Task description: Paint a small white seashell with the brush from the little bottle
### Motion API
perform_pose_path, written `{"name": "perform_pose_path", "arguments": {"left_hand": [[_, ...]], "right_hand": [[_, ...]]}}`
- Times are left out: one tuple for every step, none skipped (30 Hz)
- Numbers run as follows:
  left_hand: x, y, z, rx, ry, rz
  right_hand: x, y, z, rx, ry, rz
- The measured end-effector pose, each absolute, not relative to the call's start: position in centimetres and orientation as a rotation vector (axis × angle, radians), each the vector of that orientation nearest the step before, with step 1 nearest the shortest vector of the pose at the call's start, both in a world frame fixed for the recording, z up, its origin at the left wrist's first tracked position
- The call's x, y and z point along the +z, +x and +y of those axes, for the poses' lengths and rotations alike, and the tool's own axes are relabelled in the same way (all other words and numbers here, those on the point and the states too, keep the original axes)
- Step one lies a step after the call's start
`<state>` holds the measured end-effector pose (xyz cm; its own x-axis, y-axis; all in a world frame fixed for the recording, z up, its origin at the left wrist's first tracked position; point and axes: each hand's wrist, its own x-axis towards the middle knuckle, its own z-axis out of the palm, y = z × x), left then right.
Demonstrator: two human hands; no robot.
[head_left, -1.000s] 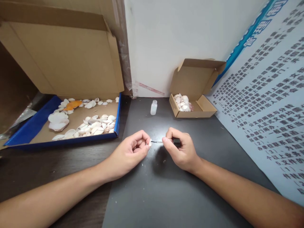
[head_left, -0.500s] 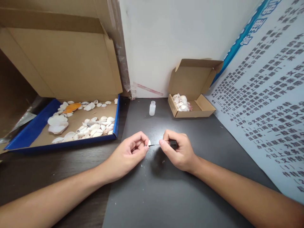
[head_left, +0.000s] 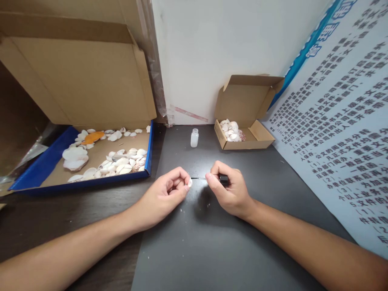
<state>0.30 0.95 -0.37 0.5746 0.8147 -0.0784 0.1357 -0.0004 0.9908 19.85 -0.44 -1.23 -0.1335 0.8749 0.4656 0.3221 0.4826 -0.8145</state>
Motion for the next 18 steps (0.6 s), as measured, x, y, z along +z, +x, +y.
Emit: {"name": "perform_pose_path", "arguments": {"left_hand": [[-0.4, 0.28, 0.95, 0.652, 1.499, 0.845], [-0.45, 0.24, 0.94, 0.654, 1.497, 0.844], [-0.5, 0.2, 0.93, 0.655, 1.496, 0.842], [-0.55, 0.14, 0.93, 0.653, 1.497, 0.84], [-0.6, 0.09, 0.92, 0.648, 1.497, 0.837], [-0.65, 0.03, 0.92, 0.643, 1.496, 0.833], [-0.7, -0.02, 0.92, 0.638, 1.493, 0.83], [-0.75, -0.05, 0.93, 0.633, 1.489, 0.826], [-0.79, -0.06, 0.94, 0.629, 1.486, 0.824], [-0.83, -0.05, 0.96, 0.627, 1.484, 0.823], [-0.86, -0.02, 0.97, 0.626, 1.483, 0.824], [-0.88, 0.02, 0.99, 0.625, 1.483, 0.826], [-0.88, 0.07, 1.0, 0.624, 1.483, 0.829], [-0.86, 0.1, 1.0, 0.623, 1.482, 0.83], [-0.83, 0.13, 1.0, 0.62, 1.482, 0.83], [-0.79, 0.13, 1.0, 0.615, 1.482, 0.829], [-0.75, 0.12, 1.0, 0.607, 1.482, 0.828], [-0.71, 0.1, 1.0, 0.601, 1.482, 0.828]], "right_hand": [[-1.24, 19.87, -0.46, 0.675, -1.027, -1.701], [-1.25, 19.89, -0.47, 0.678, -1.025, -1.714], [-1.25, 19.89, -0.46, 0.674, -1.031, -1.726], [-1.24, 19.89, -0.43, 0.663, -1.046, -1.736], [-1.23, 19.89, -0.39, 0.647, -1.066, -1.739], [-1.22, 19.89, -0.34, 0.632, -1.086, -1.734], [-1.21, 19.91, -0.29, 0.622, -1.099, -1.722], [-1.2, 19.93, -0.25, 0.622, -1.1, -1.71], [-1.19, 19.95, -0.23, 0.631, -1.089, -1.701], [-1.18, 19.97, -0.22, 0.647, -1.071, -1.703], [-1.17, 19.99, -0.23, 0.663, -1.05, -1.716], [-1.16, 19.98, -0.25, 0.671, -1.035, -1.736], [-1.14, 19.97, -0.27, 0.668, -1.029, -1.754], [-1.13, 19.95, -0.29, 0.657, -1.035, -1.763], [-1.11, 19.93, -0.32, 0.643, -1.044, -1.759], [-1.1, 19.92, -0.35, 0.632, -1.053, -1.746], [-1.09, 19.92, -0.38, 0.629, -1.055, -1.728], [-1.09, 19.93, -0.41, 0.634, -1.049, -1.719]]}}
